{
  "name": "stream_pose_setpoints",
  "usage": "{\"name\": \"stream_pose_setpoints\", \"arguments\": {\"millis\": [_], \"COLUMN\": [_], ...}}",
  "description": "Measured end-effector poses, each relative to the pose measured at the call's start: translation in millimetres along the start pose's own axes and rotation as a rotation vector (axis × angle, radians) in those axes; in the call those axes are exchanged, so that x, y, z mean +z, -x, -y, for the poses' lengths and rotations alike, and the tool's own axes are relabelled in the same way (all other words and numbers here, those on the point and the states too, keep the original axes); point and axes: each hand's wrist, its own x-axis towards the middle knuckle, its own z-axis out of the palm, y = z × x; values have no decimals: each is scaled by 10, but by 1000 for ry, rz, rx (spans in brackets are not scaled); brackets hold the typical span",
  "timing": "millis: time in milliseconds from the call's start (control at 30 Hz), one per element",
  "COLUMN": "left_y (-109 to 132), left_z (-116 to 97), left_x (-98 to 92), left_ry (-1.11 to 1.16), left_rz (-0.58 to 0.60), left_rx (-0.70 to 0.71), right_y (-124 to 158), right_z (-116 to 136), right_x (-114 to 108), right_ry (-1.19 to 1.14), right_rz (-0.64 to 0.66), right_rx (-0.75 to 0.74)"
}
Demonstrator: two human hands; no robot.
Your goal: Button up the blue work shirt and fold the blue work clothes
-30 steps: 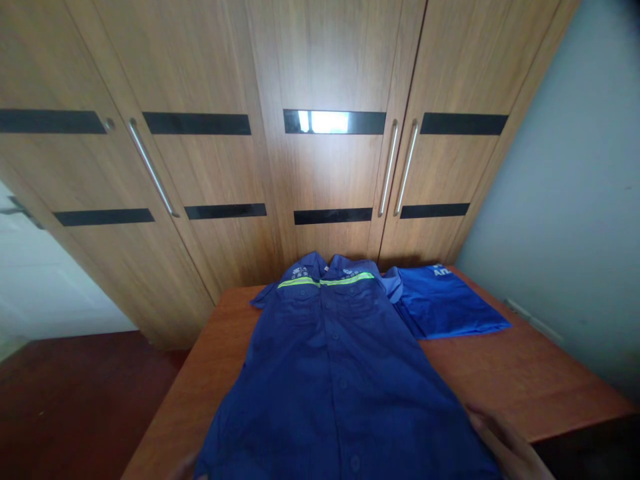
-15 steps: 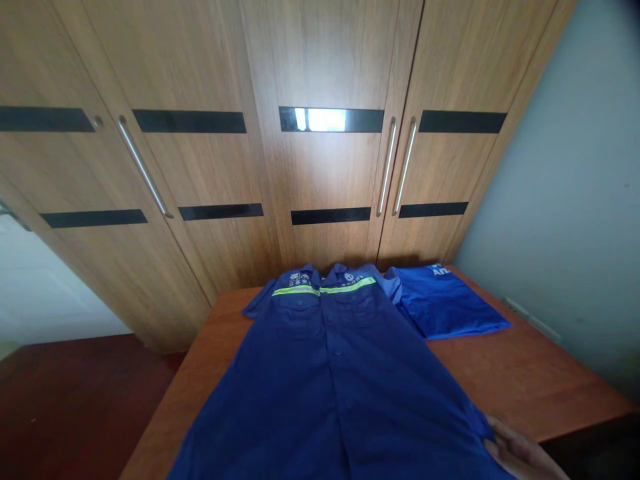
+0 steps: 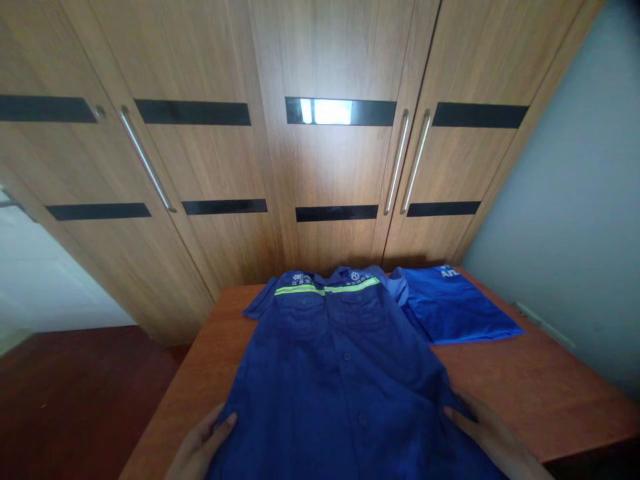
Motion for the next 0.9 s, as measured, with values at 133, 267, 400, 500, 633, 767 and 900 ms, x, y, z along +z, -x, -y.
{"name": "stream_pose_setpoints", "arguments": {"millis": [133, 267, 400, 500, 633, 767, 900], "left_y": [-117, -252, -271, -321, -629, -1101, -1522], "left_z": [-133, -141, -217, -348, -512, -664, -840], "left_x": [-16, -229, -293, -165, 71, 226, 329], "left_ry": [33, 24, -191, -218, -111, -42, 27], "left_rz": [-216, -163, 79, 23, 6, -3, 47], "left_rx": [202, 197, 76, 95, 161, 273, 278], "right_y": [32, 117, 119, 38, -211, -554, -875], "right_z": [52, -43, -215, -204, -65, 14, 64], "right_x": [-25, -157, -243, -255, -188, -51, 105], "right_ry": [-167, -150, 77, 141, 90, 121, 231], "right_rz": [-29, -10, -17, 12, 38, -102, -132], "right_rx": [-76, -1, 86, 107, 32, 23, -5]}}
